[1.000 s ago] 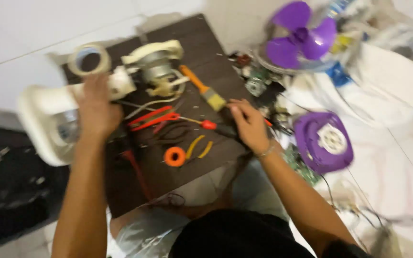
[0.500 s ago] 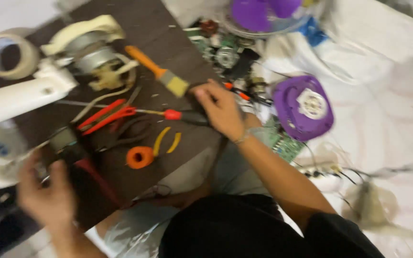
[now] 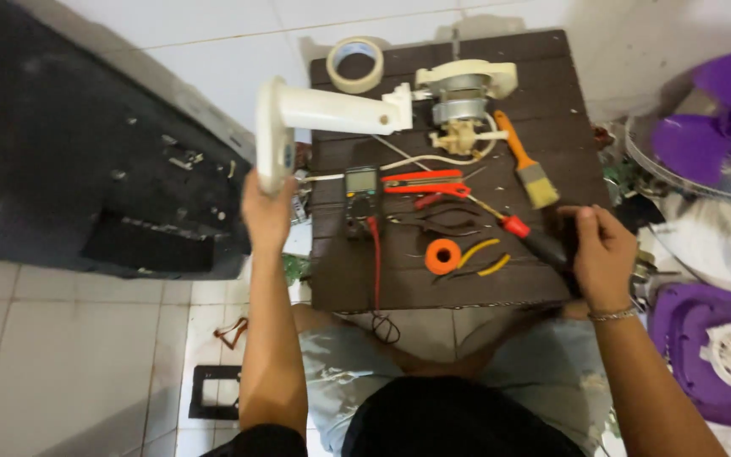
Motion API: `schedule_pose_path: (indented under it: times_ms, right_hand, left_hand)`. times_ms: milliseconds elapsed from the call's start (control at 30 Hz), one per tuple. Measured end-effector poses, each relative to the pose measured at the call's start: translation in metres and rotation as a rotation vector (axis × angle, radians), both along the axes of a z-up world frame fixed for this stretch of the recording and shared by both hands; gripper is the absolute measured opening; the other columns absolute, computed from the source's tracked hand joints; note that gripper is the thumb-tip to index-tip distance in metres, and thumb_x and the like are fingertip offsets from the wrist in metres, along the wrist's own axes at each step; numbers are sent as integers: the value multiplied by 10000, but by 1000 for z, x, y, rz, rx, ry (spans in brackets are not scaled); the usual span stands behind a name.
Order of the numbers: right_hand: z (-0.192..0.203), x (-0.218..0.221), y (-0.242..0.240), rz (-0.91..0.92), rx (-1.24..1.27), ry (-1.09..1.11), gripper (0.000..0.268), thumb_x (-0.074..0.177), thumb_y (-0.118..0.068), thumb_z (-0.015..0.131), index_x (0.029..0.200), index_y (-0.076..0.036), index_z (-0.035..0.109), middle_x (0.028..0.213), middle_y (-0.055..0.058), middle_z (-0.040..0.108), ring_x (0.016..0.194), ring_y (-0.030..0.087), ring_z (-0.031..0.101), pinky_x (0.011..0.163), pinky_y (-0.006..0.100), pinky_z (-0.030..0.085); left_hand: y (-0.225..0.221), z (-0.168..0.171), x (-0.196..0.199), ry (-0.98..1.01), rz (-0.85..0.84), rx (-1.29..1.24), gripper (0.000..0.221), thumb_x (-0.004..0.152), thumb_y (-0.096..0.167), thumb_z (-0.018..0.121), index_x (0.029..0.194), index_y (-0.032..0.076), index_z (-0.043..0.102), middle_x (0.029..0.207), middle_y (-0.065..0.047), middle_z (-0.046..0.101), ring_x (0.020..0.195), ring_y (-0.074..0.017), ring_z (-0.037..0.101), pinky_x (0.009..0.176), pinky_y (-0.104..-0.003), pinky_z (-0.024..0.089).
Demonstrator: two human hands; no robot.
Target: Disassembling a fan motor and housing using a screwdriver, pliers, and a brush for cleaning and repair.
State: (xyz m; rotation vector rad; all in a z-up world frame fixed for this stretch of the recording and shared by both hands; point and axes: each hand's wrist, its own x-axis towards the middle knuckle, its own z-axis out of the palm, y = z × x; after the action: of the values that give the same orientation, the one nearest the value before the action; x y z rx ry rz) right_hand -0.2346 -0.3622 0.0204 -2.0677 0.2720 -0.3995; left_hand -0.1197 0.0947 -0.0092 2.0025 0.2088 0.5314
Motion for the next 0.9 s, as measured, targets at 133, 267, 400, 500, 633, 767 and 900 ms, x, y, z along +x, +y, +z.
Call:
schedule_pose_path:
  times_ms: [133,267,400,500,633,767,900]
  right_hand:
    - [0,0,1,-10,-54,-10,280,1170,-174,514,1152,-36,757,754,3,517,685,116,367,648,260,318]
    - [4,-1,5,-29,-36,14,289,1184,-211,510,1167,-48,748,689,-24,414,640,95,300,591,260,252]
    - [2,-1,4,-17,17,4,293,1196,-197,495,1157,-43,741,712,-23,447,647,81,301,600,245,257]
    - [3,-1,4,-15,63,10,305,1197,-228,492,1163,-42,733,672,-25,419,616,77,318,573,235,265]
    - [5,-2,5,-33,-33,9,303,1183,-227,503,1161,-57,753,681,-14,430,640,99,310,597,262,264]
    - [4,-1,4,-54,-42,20,281,1164,-214,524,1152,-60,759,705,-4,487,648,108,356,612,262,306]
    - [5,-1,5,-20,-25,14,269,1153,-166,521,1136,-33,753,827,16,602,693,114,410,662,252,356]
  left_hand:
    - [7,-12,3,85,100,150,276,878,168,732,1108,27,679,927,-185,740,781,-346,689,735,-435,536]
    - [8,12,5,-6,204,51,337,910,290,717,1056,-14,719,874,-149,749,725,-248,665,715,-356,545]
    - [9,32,10,-20,192,-102,378,917,332,714,1026,-29,715,858,-118,741,727,-179,641,704,-305,542]
    - [11,31,13,35,160,-238,425,924,361,704,1079,-34,728,900,-109,741,781,-148,647,728,-278,548]
    - [14,14,16,84,150,-251,436,919,362,702,1118,-26,716,971,-117,710,836,-179,652,765,-297,543]
    - [13,5,13,150,146,-209,428,885,317,712,1135,-31,703,998,-143,742,862,-208,669,794,-313,543]
    - [8,5,7,141,152,-156,413,891,284,718,1160,-27,680,1003,-156,740,867,-221,671,797,-323,542]
